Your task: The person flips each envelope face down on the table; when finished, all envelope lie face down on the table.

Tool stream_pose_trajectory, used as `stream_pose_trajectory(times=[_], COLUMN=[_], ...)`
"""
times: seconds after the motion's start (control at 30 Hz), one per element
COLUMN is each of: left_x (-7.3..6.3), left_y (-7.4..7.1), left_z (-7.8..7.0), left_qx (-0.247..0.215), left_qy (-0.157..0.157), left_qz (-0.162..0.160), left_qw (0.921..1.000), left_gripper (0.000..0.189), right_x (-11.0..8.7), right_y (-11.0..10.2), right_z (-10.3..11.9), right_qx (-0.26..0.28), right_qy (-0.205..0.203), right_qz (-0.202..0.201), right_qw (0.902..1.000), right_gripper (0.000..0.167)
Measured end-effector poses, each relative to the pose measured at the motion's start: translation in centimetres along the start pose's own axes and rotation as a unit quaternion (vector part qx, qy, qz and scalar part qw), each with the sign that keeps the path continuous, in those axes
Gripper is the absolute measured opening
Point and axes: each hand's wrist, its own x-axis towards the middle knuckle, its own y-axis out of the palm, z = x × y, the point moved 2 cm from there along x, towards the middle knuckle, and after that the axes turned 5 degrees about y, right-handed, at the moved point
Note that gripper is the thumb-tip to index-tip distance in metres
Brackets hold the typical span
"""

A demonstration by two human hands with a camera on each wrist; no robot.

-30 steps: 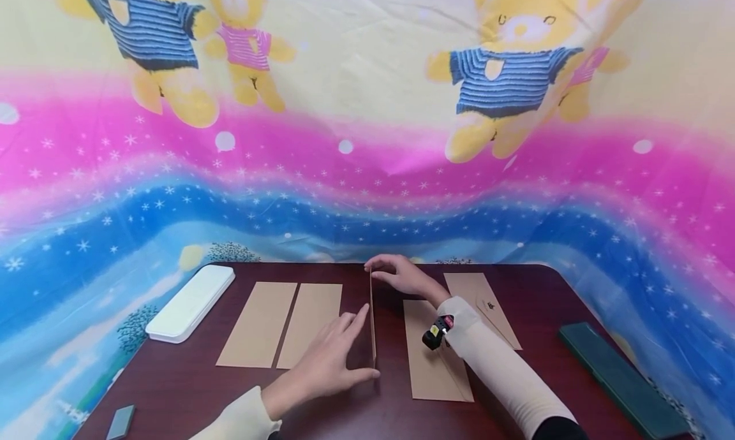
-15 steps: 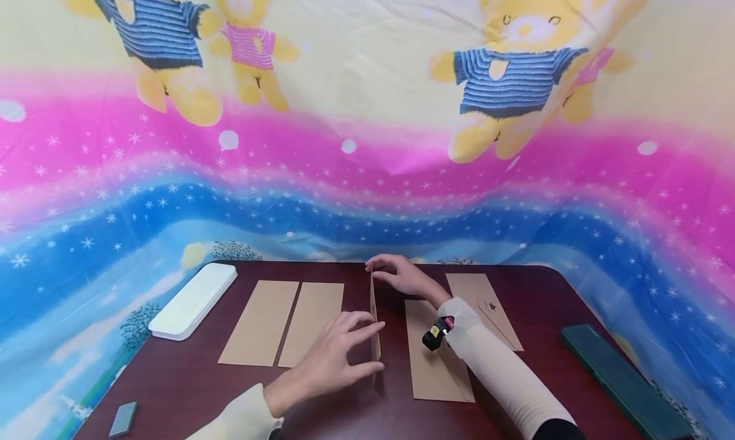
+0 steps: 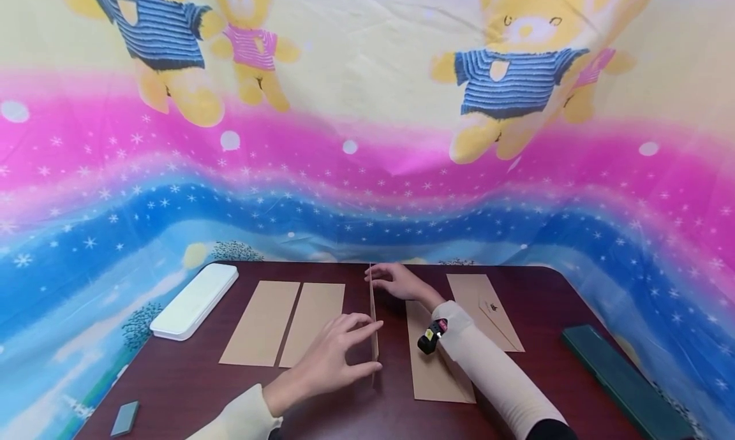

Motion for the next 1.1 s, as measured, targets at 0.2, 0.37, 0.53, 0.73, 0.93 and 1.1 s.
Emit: stream_pose_trajectory(times=[0.2, 0.37, 0.53, 0.73, 0.93, 1.1], left_x=[-0.1, -0.2, -0.2, -0.4, -0.5, -0.4], left_y=[0.1, 0.1, 0.2, 0.3, 0.2, -0.3], left_z=[0.0, 0.1, 0.2, 0.3, 0.4, 0.4], left_qx=[0.005, 0.006, 0.008, 0.011, 0.020, 0.025], left_qy=[-0.001, -0.001, -0.001, 0.003, 0.014, 0.020], left_qz=[-0.002, 0.003, 0.005, 0.007, -0.008, -0.018], left_qw=[1.0000, 1.0000, 1.0000, 0.9999, 0.9997, 0.9993], left_gripper=[0.069, 0.072, 0.076, 0.076, 0.075, 0.076], right_x=[0.0, 0.0, -0.2, 0.0, 0.2, 0.1], right_y=[0.9, 1.3, 1.4, 1.6, 1.3, 0.7], right_z=[-0.6, -0.9, -0.6, -0.6, -0.8, -0.9], right_qx=[-0.042, -0.059, -0.072, -0.087, -0.096, -0.072], right_qy=[0.025, 0.052, 0.074, 0.084, 0.084, 0.087], right_qz=[0.016, 0.018, 0.013, 0.009, -0.002, -0.001], right_qw=[0.9987, 0.9968, 0.9945, 0.9926, 0.9918, 0.9936], right_gripper=[0.030, 0.025, 0.023, 0.023, 0.018, 0.020])
